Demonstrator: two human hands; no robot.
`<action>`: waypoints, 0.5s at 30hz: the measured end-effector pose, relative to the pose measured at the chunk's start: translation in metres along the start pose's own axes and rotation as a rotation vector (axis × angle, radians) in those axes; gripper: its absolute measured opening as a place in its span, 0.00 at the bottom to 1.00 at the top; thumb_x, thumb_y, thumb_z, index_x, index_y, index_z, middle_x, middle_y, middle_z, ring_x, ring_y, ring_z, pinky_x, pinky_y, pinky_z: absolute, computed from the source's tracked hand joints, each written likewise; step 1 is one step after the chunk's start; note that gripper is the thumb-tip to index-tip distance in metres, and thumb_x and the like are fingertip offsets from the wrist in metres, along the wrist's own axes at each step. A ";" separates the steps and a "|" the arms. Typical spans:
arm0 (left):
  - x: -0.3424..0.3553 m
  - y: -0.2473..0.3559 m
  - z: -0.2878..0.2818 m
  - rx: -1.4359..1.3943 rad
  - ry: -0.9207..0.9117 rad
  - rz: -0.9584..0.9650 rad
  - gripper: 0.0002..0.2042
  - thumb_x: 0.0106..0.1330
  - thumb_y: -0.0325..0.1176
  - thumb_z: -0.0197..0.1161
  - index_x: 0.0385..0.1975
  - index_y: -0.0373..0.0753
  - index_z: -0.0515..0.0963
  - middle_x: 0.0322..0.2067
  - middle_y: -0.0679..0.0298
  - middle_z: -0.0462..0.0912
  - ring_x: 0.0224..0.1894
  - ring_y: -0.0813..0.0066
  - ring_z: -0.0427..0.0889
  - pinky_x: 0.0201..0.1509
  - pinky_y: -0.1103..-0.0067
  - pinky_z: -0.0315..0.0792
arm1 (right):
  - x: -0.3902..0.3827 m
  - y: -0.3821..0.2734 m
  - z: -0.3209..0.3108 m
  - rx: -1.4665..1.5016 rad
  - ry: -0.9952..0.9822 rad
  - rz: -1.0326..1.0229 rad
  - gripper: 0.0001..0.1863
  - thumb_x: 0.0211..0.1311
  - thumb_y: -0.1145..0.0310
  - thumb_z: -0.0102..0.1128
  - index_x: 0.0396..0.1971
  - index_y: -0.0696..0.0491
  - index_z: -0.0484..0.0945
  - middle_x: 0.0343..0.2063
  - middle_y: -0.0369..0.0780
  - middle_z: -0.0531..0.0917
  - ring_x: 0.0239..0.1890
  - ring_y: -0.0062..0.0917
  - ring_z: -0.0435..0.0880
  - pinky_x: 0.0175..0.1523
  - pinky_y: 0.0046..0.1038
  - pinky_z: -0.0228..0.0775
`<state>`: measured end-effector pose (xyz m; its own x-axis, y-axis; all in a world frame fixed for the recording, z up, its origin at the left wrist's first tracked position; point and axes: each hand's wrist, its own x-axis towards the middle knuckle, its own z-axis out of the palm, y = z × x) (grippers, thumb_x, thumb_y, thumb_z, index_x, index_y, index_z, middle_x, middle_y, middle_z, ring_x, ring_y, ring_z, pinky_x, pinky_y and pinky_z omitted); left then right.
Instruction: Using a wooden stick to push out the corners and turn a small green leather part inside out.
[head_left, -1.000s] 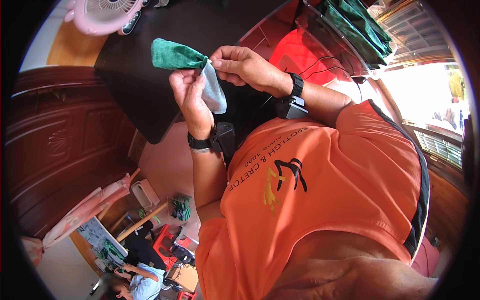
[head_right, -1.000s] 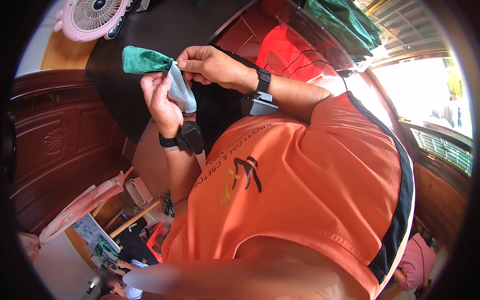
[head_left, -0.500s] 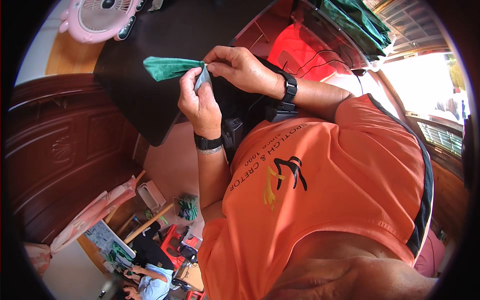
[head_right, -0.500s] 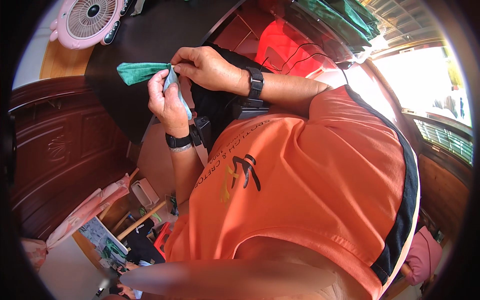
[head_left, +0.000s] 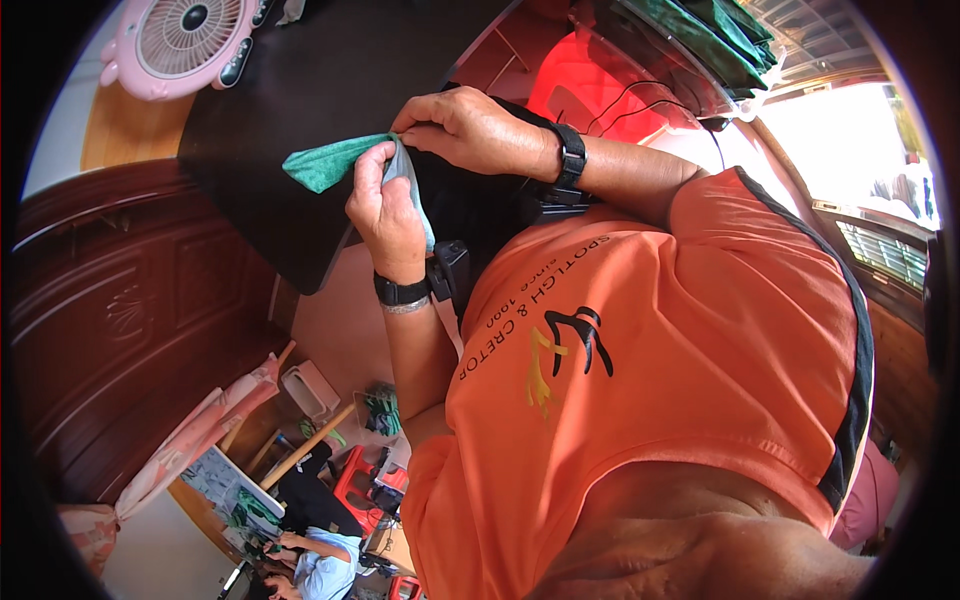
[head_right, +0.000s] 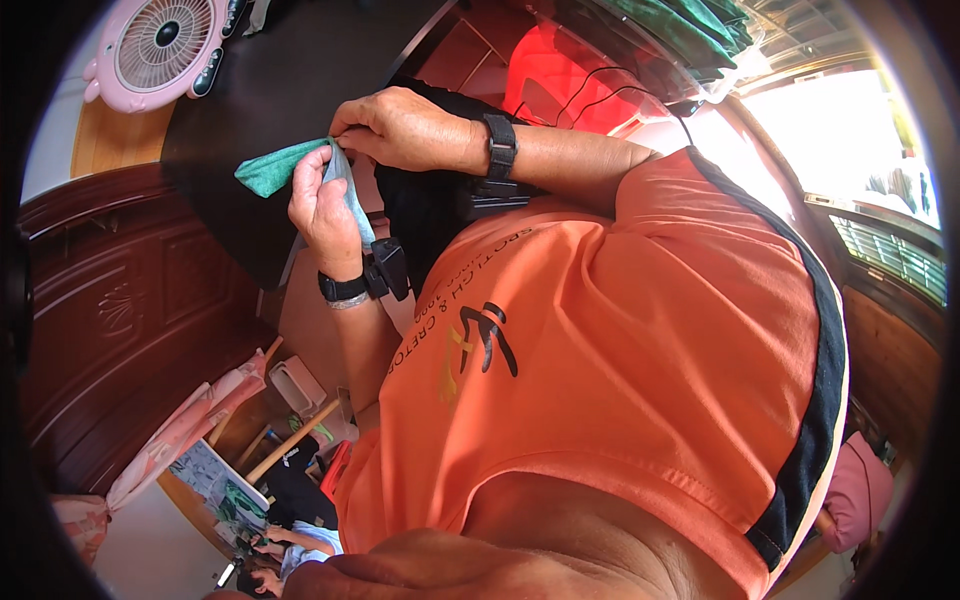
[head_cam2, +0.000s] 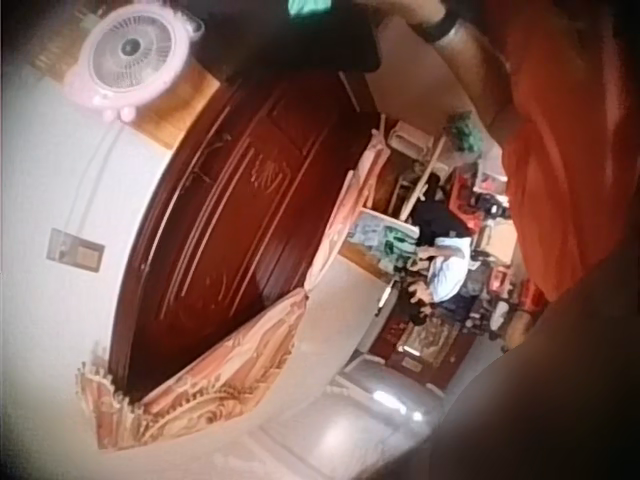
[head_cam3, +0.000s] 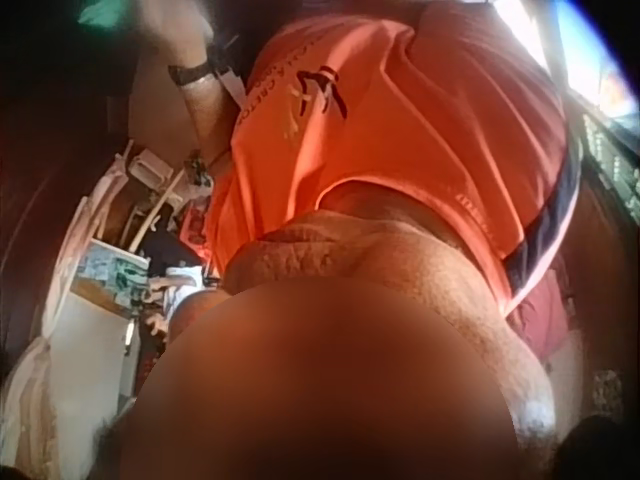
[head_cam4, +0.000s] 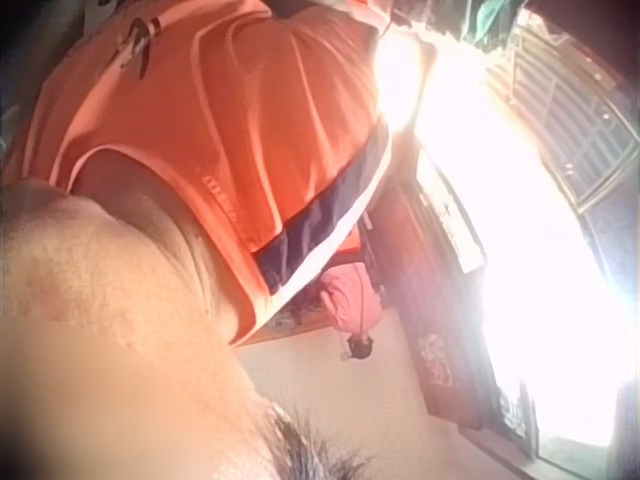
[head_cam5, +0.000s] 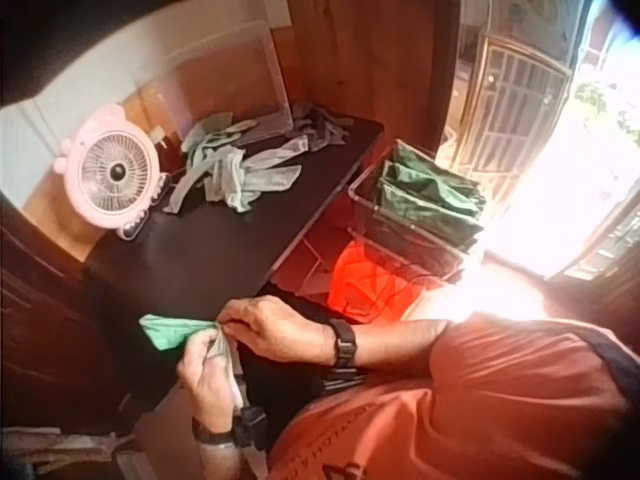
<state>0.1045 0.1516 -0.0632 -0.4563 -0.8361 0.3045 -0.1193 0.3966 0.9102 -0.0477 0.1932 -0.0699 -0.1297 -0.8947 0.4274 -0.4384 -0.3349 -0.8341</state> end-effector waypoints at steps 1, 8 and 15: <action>0.000 0.001 0.000 -0.001 -0.002 -0.003 0.14 0.50 0.22 0.44 0.36 0.30 0.73 0.30 0.52 0.79 0.33 0.65 0.78 0.42 0.74 0.71 | 0.000 0.001 -0.001 0.000 0.000 0.004 0.07 0.56 0.73 0.57 0.34 0.58 0.77 0.27 0.44 0.82 0.32 0.34 0.82 0.36 0.28 0.74; 0.005 0.006 -0.013 -0.047 -0.174 -0.187 0.05 0.59 0.27 0.54 0.31 0.32 0.69 0.25 0.66 0.71 0.28 0.82 0.67 0.34 0.83 0.65 | 0.006 0.002 -0.006 -0.016 -0.091 -0.055 0.09 0.56 0.72 0.57 0.36 0.59 0.77 0.29 0.44 0.82 0.33 0.35 0.82 0.37 0.29 0.73; 0.013 0.003 -0.044 -0.598 0.194 -0.225 0.04 0.59 0.24 0.50 0.32 0.35 0.70 0.22 0.61 0.74 0.22 0.74 0.72 0.27 0.82 0.69 | 0.002 0.002 -0.035 -0.149 -0.225 0.056 0.12 0.56 0.65 0.60 0.34 0.57 0.77 0.23 0.42 0.79 0.25 0.31 0.79 0.31 0.27 0.68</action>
<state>0.1374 0.1253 -0.0444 -0.3037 -0.9491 0.0835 0.3421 -0.0269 0.9393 -0.0799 0.2013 -0.0585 0.0362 -0.9593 0.2800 -0.5641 -0.2509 -0.7866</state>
